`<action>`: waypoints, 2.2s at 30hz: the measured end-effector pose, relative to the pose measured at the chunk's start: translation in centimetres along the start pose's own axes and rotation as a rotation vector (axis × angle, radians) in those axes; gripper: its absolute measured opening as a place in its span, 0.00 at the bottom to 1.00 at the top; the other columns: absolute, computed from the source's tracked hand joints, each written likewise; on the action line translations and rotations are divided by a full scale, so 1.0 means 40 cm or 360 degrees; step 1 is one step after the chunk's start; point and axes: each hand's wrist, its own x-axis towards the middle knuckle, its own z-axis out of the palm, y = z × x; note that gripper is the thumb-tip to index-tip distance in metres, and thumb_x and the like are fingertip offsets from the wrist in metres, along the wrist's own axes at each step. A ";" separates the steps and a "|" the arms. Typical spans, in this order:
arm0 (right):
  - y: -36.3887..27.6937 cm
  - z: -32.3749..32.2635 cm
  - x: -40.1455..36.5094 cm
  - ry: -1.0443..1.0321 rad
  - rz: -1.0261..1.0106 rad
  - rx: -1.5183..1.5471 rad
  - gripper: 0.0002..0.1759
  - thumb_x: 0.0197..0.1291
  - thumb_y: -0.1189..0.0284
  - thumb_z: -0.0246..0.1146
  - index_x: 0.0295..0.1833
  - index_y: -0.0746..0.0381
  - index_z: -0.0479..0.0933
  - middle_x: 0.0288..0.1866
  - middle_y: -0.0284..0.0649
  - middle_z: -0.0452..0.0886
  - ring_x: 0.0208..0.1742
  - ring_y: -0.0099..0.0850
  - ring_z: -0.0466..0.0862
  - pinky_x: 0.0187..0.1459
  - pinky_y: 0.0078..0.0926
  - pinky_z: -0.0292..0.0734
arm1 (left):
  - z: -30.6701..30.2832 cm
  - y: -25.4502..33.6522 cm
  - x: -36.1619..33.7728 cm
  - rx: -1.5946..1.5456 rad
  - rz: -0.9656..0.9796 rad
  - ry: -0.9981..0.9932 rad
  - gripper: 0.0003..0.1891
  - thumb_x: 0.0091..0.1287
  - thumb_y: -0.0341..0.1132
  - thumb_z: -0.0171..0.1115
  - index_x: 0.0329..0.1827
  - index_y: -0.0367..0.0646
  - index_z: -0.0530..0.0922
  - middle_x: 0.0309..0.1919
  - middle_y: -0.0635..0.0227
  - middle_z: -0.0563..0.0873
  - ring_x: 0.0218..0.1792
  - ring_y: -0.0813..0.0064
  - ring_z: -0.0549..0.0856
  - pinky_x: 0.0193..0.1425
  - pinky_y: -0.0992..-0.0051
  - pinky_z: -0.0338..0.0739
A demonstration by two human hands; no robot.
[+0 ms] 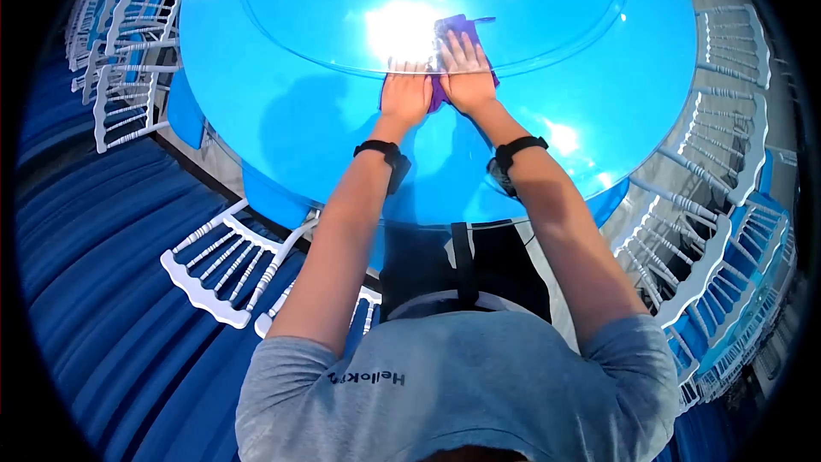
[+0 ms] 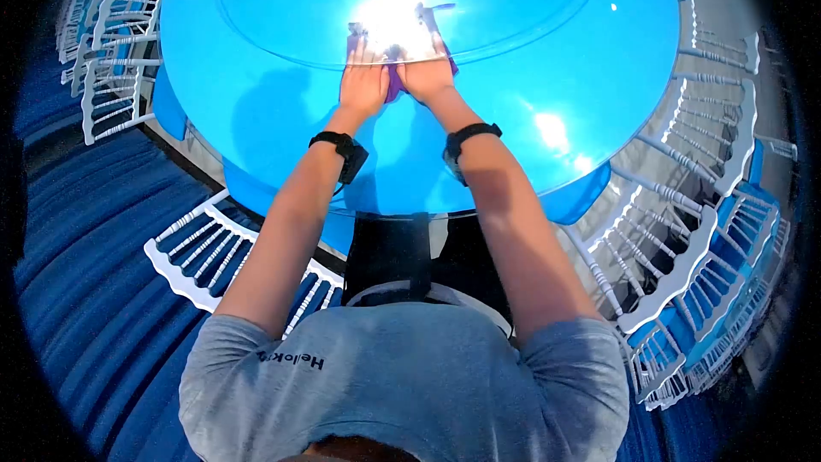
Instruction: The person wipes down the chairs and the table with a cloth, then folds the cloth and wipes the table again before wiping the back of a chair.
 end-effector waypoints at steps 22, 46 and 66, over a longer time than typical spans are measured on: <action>-0.268 -0.003 -0.379 -0.0227 -0.0451 0.0292 0.35 0.55 0.60 0.57 0.67 0.61 0.58 0.71 0.48 0.51 0.71 0.49 0.50 0.68 0.48 0.46 | -0.030 0.076 -0.531 -0.0369 -0.0322 0.0077 0.29 0.63 0.39 0.49 0.68 0.40 0.57 0.69 0.55 0.56 0.69 0.53 0.54 0.70 0.58 0.49; -0.466 0.124 0.150 -0.0125 -0.0699 0.0045 0.39 0.56 0.53 0.51 0.69 0.61 0.53 0.72 0.50 0.48 0.72 0.49 0.48 0.68 0.49 0.43 | -0.078 -0.337 -0.343 -0.0090 -0.0773 0.0457 0.28 0.63 0.38 0.47 0.68 0.42 0.58 0.68 0.58 0.59 0.68 0.58 0.57 0.71 0.61 0.50; -0.363 0.043 -0.126 -0.0053 -0.0191 0.0164 0.37 0.57 0.57 0.54 0.67 0.66 0.57 0.71 0.54 0.50 0.72 0.51 0.48 0.68 0.48 0.43 | -0.071 -0.152 -0.395 -0.0346 -0.0422 0.0269 0.30 0.63 0.40 0.48 0.68 0.39 0.57 0.68 0.53 0.57 0.69 0.53 0.54 0.71 0.58 0.47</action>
